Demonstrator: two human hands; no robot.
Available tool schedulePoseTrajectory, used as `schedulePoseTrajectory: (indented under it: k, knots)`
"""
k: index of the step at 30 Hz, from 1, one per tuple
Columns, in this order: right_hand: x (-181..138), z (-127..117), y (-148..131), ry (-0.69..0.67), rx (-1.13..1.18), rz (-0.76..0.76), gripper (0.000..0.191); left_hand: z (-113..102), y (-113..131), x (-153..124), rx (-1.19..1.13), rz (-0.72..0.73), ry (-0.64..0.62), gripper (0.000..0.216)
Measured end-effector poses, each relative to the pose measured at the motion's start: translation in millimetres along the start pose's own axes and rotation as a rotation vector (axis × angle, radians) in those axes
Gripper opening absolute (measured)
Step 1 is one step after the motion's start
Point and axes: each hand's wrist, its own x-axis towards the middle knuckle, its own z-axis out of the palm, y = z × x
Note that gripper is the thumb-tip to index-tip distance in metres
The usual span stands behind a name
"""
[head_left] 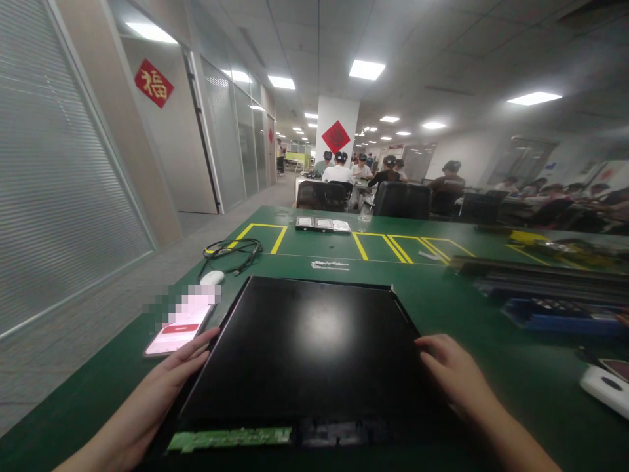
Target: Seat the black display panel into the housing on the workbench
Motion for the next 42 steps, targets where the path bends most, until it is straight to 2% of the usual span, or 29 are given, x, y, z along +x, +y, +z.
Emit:
schedulePoseTrajectory:
  k: [3,7,11,14,21,27,35,42]
  knots:
    - [0,-1,-1,-0.026,-0.016,0.017,0.033,-8,-4,8,0.019,0.035,-0.041,0.056]
    - [-1,-1,0,-0.035,-0.027,0.017,0.035,-27,-12,28,0.109,0.125,-0.164,0.079]
    - [0,0,1,-0.037,-0.034,0.003,0.034,-35,-15,34,0.165,0.136,-0.17,0.099]
    - [0,0,1,-0.051,-0.048,0.006,0.036,-33,-14,31,0.171,0.125,-0.176,0.104]
    - [0,0,-1,-0.056,-0.052,0.011,0.035,-28,-12,22,0.17,0.163,-0.166,0.098]
    - [-1,-1,-4,-0.064,-0.066,0.013,0.035,-24,-11,14,0.133,0.235,-0.158,0.075]
    - [-1,-1,-2,-0.056,-0.057,0.012,0.032,-32,-13,24,0.134,0.278,-0.2,0.053]
    - [0,1,1,-0.071,-0.06,0.012,0.032,-36,-11,26,0.155,0.298,-0.273,0.049]
